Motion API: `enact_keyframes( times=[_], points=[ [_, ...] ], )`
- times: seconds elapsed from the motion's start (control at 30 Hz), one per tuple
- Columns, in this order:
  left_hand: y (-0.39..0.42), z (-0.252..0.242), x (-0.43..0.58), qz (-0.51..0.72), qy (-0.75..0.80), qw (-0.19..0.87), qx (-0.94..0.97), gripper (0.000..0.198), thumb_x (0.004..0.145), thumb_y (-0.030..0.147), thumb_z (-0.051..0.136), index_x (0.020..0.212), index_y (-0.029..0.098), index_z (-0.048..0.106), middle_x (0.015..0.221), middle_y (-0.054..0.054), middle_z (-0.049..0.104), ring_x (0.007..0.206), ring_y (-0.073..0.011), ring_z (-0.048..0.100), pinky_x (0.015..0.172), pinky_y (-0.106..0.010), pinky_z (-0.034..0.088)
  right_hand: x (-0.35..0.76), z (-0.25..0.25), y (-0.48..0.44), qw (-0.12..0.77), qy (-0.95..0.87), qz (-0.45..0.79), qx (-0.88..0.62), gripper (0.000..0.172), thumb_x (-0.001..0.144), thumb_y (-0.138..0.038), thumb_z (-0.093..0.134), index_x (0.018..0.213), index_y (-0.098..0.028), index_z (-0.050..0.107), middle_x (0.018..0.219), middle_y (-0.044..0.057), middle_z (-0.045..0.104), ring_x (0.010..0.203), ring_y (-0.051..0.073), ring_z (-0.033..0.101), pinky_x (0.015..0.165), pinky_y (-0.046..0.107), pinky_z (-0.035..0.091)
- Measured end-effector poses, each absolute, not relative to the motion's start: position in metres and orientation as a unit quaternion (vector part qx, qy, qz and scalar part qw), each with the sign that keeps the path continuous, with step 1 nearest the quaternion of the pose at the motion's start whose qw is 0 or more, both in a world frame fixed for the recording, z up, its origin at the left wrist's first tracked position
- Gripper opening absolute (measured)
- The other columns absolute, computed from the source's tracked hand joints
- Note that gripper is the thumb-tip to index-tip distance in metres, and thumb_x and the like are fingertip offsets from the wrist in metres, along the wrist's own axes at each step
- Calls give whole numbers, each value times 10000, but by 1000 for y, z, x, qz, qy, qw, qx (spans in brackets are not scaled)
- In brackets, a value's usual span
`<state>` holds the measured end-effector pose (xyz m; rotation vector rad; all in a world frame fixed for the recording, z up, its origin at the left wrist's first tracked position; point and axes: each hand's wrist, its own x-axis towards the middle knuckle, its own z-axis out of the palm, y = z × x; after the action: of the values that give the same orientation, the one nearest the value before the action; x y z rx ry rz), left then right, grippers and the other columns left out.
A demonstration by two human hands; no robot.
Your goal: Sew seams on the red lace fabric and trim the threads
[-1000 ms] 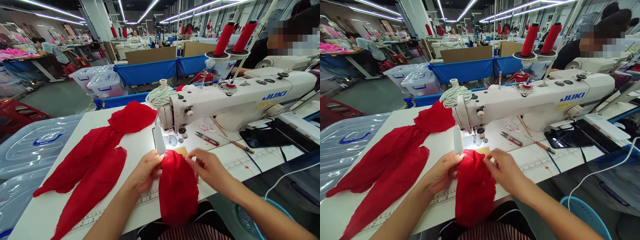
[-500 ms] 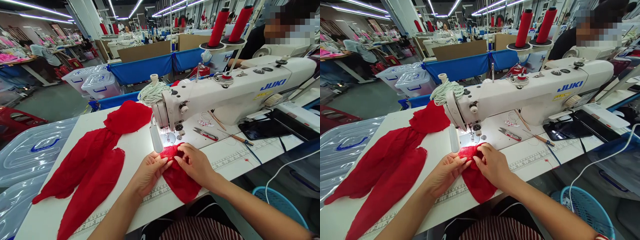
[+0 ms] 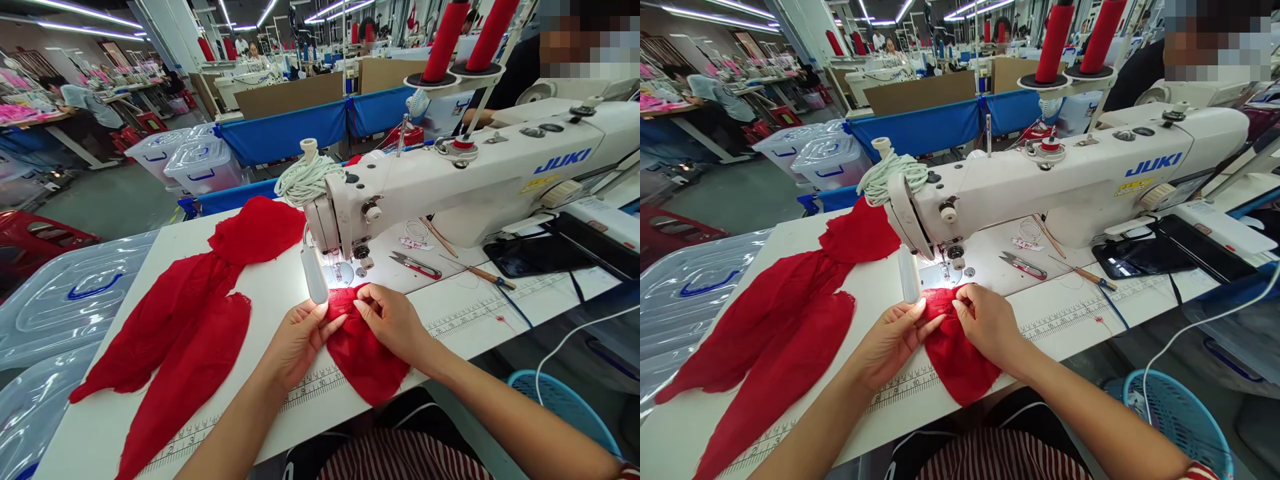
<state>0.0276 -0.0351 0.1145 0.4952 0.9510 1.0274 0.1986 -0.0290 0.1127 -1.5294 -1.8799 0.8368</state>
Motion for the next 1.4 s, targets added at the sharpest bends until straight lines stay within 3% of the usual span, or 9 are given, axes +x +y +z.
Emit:
enact_keyframes(
  times=[0.2,0.4,0.6,0.87,1.17,1.4],
  points=[
    [-35,114,27,474,421,746,205,224,710,220,758,587,117,602,618,15,604,642,-63,582,819,-260,558,200,111,-28,275,-714,295,-573,147,873,-286,428,759,-223,497,707,-11,608,607,141,503,570,256,344],
    [-36,114,28,457,424,736,265,141,684,203,776,712,115,669,777,-27,678,786,-112,628,827,-244,548,200,108,-29,279,-734,268,-558,166,897,-265,410,777,-219,516,754,-3,624,642,143,528,577,254,363],
    [-36,115,30,449,437,737,254,177,687,236,772,643,118,648,746,-23,672,784,-113,620,793,-225,546,196,103,-33,397,-754,155,-500,169,912,-224,420,931,-212,587,937,40,623,724,130,572,599,240,419],
    [-38,117,30,430,416,754,273,145,716,248,748,738,116,691,802,-56,686,827,-138,624,774,-225,534,186,104,-27,397,-793,116,-447,132,892,-215,496,813,-220,602,793,-4,599,653,105,544,554,215,395],
    [-37,114,29,442,432,745,252,188,714,244,752,633,107,652,770,-14,637,776,-88,568,865,-268,523,187,105,-22,397,-733,239,-499,106,867,-182,471,771,-214,506,799,3,557,698,141,531,645,273,433],
    [-38,117,30,429,430,748,266,204,686,287,772,704,105,680,755,-30,642,796,-112,584,781,-225,531,186,106,-23,398,-763,230,-454,92,858,-194,507,774,-218,535,832,10,558,708,138,527,621,263,426]
  ],
)
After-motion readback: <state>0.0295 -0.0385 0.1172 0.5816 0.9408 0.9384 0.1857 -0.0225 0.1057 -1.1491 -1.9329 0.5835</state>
